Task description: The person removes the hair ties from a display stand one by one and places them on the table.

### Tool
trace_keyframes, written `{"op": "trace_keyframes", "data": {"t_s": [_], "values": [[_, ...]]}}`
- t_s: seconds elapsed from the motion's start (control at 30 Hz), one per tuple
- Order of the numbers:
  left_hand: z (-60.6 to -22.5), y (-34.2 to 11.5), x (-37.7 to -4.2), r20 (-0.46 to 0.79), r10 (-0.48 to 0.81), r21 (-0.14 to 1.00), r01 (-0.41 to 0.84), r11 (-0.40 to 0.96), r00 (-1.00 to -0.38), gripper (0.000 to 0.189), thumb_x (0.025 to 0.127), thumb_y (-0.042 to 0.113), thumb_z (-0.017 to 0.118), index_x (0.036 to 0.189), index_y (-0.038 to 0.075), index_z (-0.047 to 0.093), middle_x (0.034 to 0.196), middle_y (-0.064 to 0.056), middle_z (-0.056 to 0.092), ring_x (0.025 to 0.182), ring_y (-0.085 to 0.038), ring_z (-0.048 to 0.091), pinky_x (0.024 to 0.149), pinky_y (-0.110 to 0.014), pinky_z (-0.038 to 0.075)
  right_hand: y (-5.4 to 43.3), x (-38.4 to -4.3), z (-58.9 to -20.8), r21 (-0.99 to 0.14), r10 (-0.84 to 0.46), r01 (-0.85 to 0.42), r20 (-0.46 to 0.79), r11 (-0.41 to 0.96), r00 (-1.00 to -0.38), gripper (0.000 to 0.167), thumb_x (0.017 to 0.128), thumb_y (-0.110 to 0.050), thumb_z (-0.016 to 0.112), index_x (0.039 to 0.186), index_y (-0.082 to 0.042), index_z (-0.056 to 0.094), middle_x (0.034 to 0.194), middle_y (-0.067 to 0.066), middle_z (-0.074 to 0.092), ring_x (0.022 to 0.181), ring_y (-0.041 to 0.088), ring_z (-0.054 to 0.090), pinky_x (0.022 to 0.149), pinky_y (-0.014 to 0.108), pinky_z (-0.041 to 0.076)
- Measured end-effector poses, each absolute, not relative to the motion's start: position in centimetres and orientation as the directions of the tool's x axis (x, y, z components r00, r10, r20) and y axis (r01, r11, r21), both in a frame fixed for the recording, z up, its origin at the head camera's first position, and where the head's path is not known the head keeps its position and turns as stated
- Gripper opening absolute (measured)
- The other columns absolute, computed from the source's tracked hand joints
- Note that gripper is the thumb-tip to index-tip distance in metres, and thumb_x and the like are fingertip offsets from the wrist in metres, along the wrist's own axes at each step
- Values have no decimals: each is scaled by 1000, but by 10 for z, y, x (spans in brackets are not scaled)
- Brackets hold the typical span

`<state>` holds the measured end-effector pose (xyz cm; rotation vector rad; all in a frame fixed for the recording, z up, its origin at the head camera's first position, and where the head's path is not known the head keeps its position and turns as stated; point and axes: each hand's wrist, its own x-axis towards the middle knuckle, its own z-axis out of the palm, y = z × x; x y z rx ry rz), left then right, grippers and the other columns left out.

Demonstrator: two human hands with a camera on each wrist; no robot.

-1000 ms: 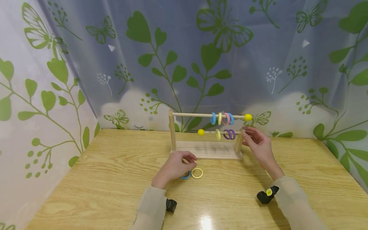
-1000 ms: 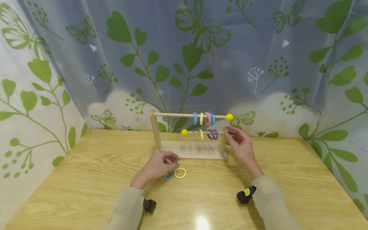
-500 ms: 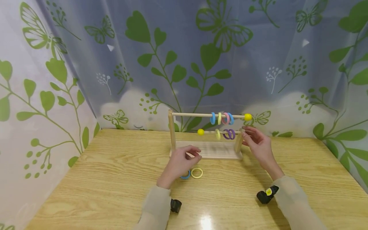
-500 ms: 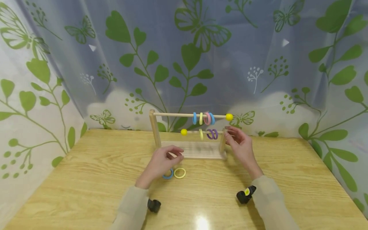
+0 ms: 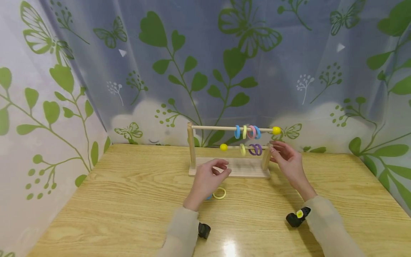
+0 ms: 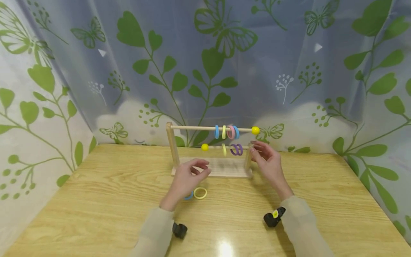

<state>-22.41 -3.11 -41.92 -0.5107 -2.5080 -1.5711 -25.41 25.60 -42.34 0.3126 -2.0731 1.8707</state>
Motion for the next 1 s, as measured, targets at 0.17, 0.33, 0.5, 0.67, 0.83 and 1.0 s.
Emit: {"op": "trace_keyframes", "data": {"t_s": [0.17, 0.33, 0.5, 0.67, 0.83, 1.0], "values": [[-420, -24, -224, 300, 171, 865, 343, 366, -939, 21, 93, 23, 75, 113, 16, 75, 103, -3, 76, 77, -11, 66, 70, -22, 55, 256, -254, -423, -922, 61, -373, 381, 106, -923, 40, 102, -13, 62, 136, 7, 56, 112, -18, 71, 101, -1, 68, 79, 20, 60], [-421, -16, -224, 298, 140, 881, 329, 341, -944, 22, 93, 24, 76, 114, 16, 75, 107, -6, 75, 80, -13, 67, 75, -24, 56, 256, -255, -424, -923, 63, -370, 377, 110, -924, 40, 102, -13, 62, 136, 7, 56, 112, -18, 71, 102, -2, 68, 79, 21, 60], [-421, -7, -224, 306, 97, 887, 320, 332, -947, 21, 92, 24, 76, 112, 17, 75, 107, -7, 75, 81, -15, 69, 73, -24, 57, 256, -255, -424, -920, 62, -371, 380, 123, -923, 41, 102, -14, 63, 136, 8, 55, 112, -19, 70, 101, -2, 68, 79, 20, 60], [-420, 3, -225, 303, 33, 902, 298, 312, -952, 22, 91, 23, 78, 112, 17, 75, 109, -10, 75, 81, -14, 69, 71, -24, 56, 256, -255, -423, -915, 61, -375, 387, 149, -920, 41, 102, -14, 62, 136, 8, 56, 113, -20, 70, 101, -3, 68, 78, 19, 60], [-420, 14, -226, 299, -47, 913, 272, 305, -953, 24, 88, 24, 79, 111, 18, 76, 107, -5, 76, 79, -10, 68, 70, -23, 55, 256, -255, -423, -919, 64, -371, 382, 135, -922, 40, 102, -14, 63, 136, 7, 57, 112, -20, 70, 102, -2, 68, 79, 20, 60], [-420, 24, -226, 327, -106, 909, 282, 306, -939, 26, 87, 26, 80, 110, 15, 75, 105, -6, 76, 79, -11, 66, 71, -24, 54, 256, -255, -423, -920, 63, -371, 380, 124, -923, 40, 102, -14, 62, 136, 7, 56, 113, -19, 70, 103, -1, 68, 79, 19, 60]]}}
